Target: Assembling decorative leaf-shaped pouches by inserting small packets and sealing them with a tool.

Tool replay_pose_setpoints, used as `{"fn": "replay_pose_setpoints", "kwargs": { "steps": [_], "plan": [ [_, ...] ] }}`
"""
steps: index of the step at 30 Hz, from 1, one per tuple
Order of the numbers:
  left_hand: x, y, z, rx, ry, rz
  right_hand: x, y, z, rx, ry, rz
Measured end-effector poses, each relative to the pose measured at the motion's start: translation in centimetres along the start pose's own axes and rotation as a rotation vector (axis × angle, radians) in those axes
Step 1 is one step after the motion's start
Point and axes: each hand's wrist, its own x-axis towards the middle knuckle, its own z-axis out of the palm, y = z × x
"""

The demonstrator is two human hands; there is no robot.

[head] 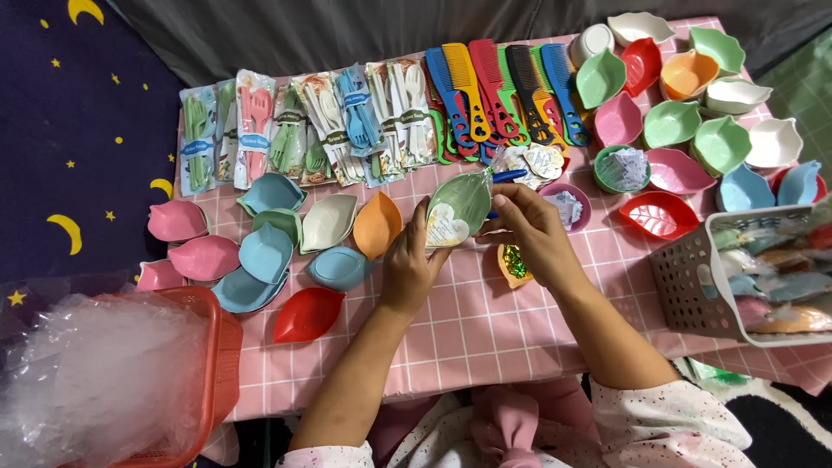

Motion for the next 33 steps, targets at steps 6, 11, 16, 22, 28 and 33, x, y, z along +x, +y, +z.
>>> {"fn": "replay_pose_setpoints", "kwargs": {
  "steps": [6, 11, 16, 22, 28, 33],
  "plan": [
    [0.4, 1.2, -0.2, 0.107, 0.06, 0.181, -0.3, -0.5, -0.9, 0.028, 0.071, 0.025],
    [1.4, 2.8, -1.0, 0.182, 0.075, 0.274, -2.4, -4.1, 0.7, 0.098, 0.151, 0.057],
    [1.8, 4.8, -1.7, 0.158, -0.018, 0.261, -2.7, -5.3, -0.7, 0.065, 0.165, 0.012],
    [4.0, 8.4, -3.5, -0.786, -0.421, -0.169, -3.5, -5.2, -3.8, -0.02, 0.124, -0.149],
    [5.6, 9.0, -2.9, -1.466, -0.552, -0.583, -5.1, -6.0, -6.1, 0.008, 0.048, -0.226],
    [7.3, 9.4, -1.0, -1.684, -0.659, -0.767, -6.2, -6.9, -8.4, -0.042, 0.075, -0.251]
  ]
}}
